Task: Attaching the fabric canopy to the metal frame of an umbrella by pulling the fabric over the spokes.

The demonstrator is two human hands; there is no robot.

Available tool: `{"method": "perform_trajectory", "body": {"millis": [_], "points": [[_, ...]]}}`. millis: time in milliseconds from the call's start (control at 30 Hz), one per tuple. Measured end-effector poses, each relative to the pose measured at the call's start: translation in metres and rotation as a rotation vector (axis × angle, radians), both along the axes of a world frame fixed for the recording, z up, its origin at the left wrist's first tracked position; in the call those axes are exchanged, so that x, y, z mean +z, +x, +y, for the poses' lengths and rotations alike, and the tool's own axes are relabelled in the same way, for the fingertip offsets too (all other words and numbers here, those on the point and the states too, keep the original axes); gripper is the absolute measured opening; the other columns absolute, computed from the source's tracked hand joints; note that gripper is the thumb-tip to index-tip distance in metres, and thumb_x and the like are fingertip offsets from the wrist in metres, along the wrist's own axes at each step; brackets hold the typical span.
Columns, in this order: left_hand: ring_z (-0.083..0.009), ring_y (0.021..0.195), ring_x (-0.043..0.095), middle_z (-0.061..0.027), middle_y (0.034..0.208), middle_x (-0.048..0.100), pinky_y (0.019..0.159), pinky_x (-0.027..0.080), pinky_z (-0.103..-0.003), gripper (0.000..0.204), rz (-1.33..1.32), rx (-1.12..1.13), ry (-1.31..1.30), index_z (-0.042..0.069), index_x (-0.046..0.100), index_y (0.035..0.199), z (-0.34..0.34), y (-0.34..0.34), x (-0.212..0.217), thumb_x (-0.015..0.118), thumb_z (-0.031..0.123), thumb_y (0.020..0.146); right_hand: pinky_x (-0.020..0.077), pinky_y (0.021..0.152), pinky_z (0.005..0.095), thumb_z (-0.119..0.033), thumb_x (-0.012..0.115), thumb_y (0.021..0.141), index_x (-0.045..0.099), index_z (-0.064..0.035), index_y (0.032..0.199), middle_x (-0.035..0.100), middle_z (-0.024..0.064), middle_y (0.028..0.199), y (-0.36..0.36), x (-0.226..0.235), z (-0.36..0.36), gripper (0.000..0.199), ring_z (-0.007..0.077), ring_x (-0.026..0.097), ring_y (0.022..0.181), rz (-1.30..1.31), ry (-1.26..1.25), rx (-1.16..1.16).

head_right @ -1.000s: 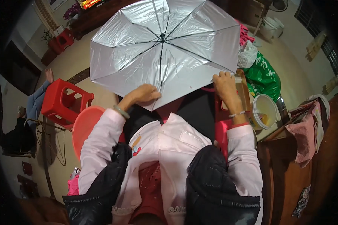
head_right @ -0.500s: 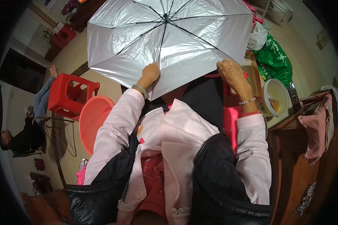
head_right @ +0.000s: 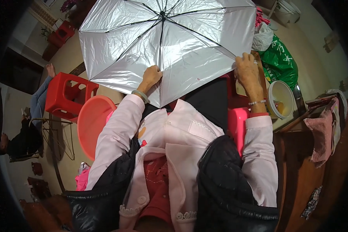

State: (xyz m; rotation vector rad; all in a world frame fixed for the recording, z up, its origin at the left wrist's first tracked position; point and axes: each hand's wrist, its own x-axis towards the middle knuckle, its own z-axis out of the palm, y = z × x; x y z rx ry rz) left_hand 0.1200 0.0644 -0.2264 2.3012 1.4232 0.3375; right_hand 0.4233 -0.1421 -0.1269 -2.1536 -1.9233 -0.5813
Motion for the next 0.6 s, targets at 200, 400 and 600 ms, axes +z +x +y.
{"method": "perform_trajectory", "body": {"millis": [200, 400, 600], "points": [[-0.0376, 0.081, 0.059, -0.024, 0.083, 0.06, 0.072, 0.046, -0.044, 0.028, 0.032, 0.003, -0.064, -0.003, 0.058, 0.082, -0.011, 0.008, 0.013, 0.055, 0.022, 0.069, 0.045, 0.068, 0.0427, -0.007, 0.057, 0.07, 0.051, -0.0004, 0.079, 0.054, 0.0194, 0.082, 0.02, -0.011, -0.008, 0.012, 0.0366, 0.053, 0.079, 0.12, 0.005, -0.137], [-0.0365, 0.083, 0.058, -0.0219, 0.085, 0.061, 0.074, 0.045, -0.043, 0.028, -0.002, 0.023, 0.052, -0.001, 0.059, 0.085, -0.012, 0.015, -0.013, 0.054, 0.023, 0.069, 0.0423, 0.07, 0.0439, -0.008, 0.058, 0.07, 0.051, 0.0, 0.084, 0.056, 0.0212, 0.081, 0.019, -0.013, 0.0, 0.017, 0.0374, 0.053, 0.081, 0.246, -0.148, -0.086], [-0.0348, 0.078, 0.059, -0.0188, 0.079, 0.062, 0.07, 0.045, -0.04, 0.027, -0.04, 0.03, 0.048, 0.001, 0.058, 0.08, -0.011, 0.008, -0.01, 0.054, 0.026, 0.072, 0.043, 0.078, 0.0401, -0.013, 0.061, 0.074, 0.04, -0.0033, 0.119, 0.056, 0.0207, 0.101, 0.054, -0.027, -0.016, 0.05, 0.0371, 0.053, 0.093, 0.531, 0.158, -0.029]]}}
